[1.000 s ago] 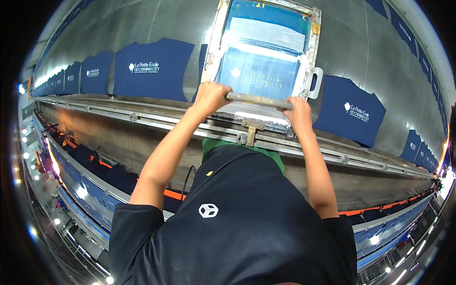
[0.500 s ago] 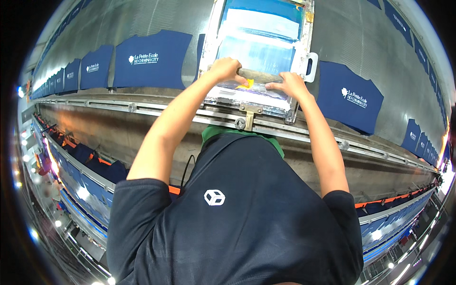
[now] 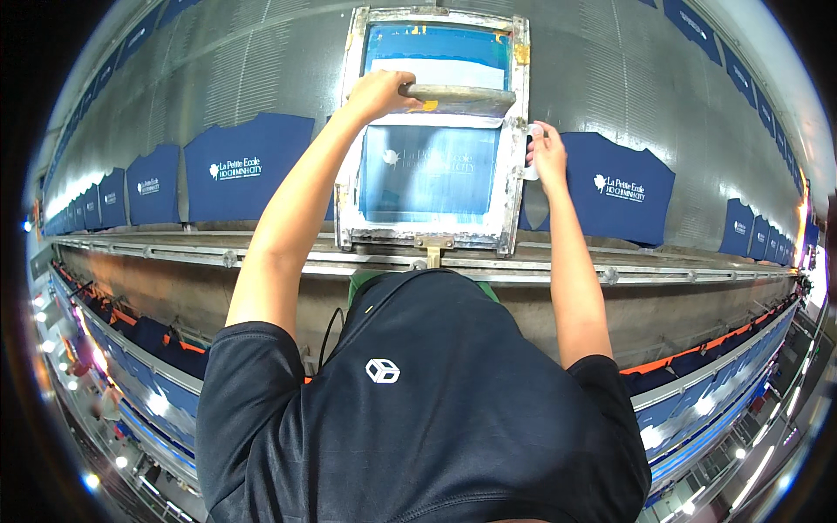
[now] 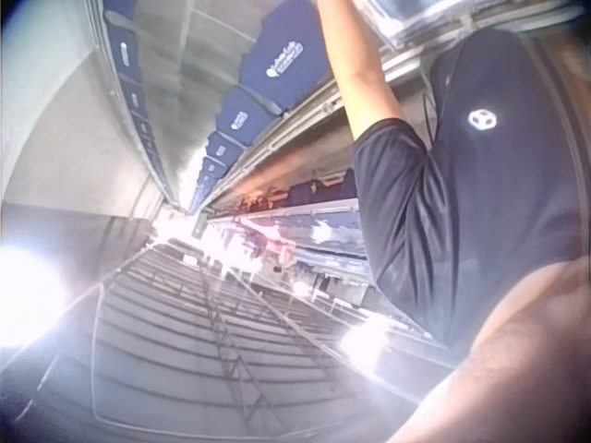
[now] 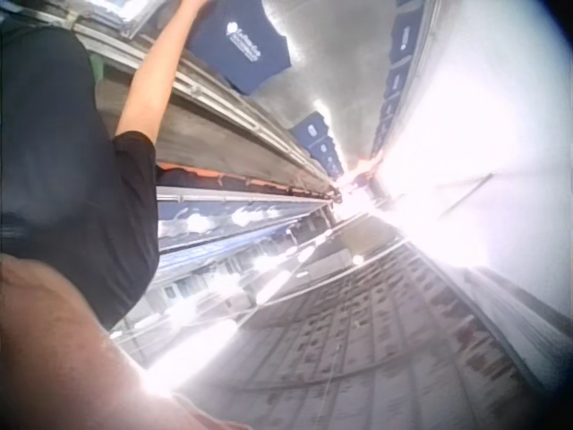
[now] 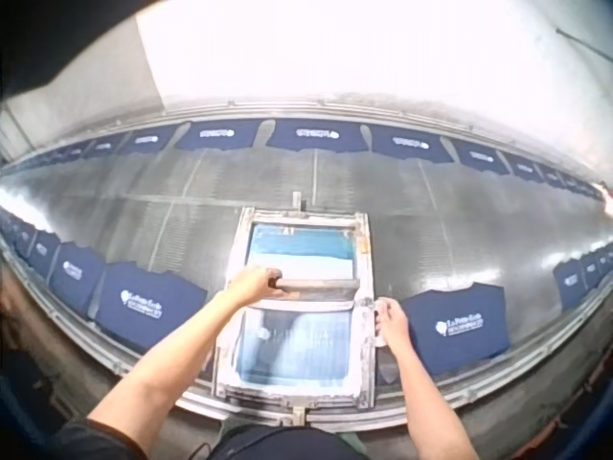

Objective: The person uses a squeegee to spread white ink across a screen printing frame placed over a blue t-shirt. The person repeatedly pulls the squeegee across the screen to transfer the ink onto the fabric.

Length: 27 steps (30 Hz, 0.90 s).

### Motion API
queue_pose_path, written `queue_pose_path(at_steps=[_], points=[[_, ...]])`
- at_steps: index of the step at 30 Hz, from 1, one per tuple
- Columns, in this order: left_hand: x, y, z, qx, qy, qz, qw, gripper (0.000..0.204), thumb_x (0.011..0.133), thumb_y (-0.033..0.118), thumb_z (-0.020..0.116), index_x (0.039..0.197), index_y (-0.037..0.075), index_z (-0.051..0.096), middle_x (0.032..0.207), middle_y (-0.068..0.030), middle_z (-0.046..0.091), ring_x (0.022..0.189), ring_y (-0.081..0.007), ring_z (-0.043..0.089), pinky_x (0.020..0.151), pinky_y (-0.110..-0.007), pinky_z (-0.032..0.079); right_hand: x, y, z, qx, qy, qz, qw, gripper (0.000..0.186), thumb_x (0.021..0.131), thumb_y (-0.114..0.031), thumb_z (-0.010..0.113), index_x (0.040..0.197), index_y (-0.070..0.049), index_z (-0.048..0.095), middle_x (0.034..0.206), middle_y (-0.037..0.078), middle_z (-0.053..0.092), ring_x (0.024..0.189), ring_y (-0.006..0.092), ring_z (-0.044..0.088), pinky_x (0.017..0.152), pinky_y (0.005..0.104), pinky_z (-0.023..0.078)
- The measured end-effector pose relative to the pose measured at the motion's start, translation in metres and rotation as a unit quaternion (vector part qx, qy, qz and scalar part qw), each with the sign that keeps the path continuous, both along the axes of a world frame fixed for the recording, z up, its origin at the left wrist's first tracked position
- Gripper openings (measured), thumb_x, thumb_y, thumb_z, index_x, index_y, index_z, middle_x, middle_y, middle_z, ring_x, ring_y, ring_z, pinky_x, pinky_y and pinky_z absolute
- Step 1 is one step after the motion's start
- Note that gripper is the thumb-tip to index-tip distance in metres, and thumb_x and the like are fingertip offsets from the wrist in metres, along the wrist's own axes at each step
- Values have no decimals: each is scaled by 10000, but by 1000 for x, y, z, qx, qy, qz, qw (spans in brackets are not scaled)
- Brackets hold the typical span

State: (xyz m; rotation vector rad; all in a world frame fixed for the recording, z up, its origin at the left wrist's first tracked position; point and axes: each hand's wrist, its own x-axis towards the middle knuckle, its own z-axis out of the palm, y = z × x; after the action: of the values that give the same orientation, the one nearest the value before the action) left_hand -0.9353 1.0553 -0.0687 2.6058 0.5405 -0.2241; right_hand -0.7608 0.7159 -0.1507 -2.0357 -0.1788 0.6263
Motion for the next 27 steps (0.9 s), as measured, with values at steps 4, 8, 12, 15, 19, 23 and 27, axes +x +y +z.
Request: queue_pose_path(at_steps=[4,8,12,15,19,23,27], points=[[-22,-4,-14,-90,3,-58,994,539,784,74,757,1293,250,734,1112,-107,774,992,-283,740,902,-377,573,-1,13,4,60,-8,-15,998,240,1028,-189,624,1252,-130,684,714,3,604,560,89,533,506,287,438],[-88,-71,-2,-77,-64,17,995,520,817,48,697,1279,285,734,1122,-81,769,1006,-304,733,887,-403,571,-1,28,28,92,-60,-53,993,164,1024,-166,642,1143,-97,733,728,-23,594,580,67,508,512,269,408],[-179,-155,-13,-69,-140,31,987,521,809,51,713,1284,263,715,1202,-59,744,1072,-297,711,888,-422,577,-3,37,43,121,-84,-64,987,156,1019,-185,665,1097,-77,747,718,-24,601,578,68,508,519,263,408],[-228,-184,8,-72,-124,2,990,694,723,17,772,1373,226,651,1334,-53,693,1215,-302,649,991,-430,546,-6,38,48,108,-128,-58,984,162,1015,-182,666,1105,-84,759,687,-32,587,570,64,500,520,265,409],[-265,-159,0,-63,-120,12,991,705,705,54,803,1373,214,643,1325,-52,690,1205,-309,640,988,-435,537,-41,71,55,153,-124,-70,978,145,1027,-156,645,1109,-102,751,660,-53,541,550,50,472,493,256,379],[-331,-59,-2,-67,-110,61,990,542,722,125,807,1252,179,707,1192,-68,725,1120,-289,677,932,-429,549,-124,157,41,181,-113,-53,976,146,1043,-130,609,1122,-93,725,645,-77,498,528,32,418,471,245,326],[-415,60,2,66,-104,81,989,393,751,256,844,1112,153,729,1103,-30,725,1074,-251,663,927,-416,505,-218,259,-1,192,-92,-53,976,140,1043,-133,608,1109,-108,728,624,-82,482,516,29,408,455,257,309]])
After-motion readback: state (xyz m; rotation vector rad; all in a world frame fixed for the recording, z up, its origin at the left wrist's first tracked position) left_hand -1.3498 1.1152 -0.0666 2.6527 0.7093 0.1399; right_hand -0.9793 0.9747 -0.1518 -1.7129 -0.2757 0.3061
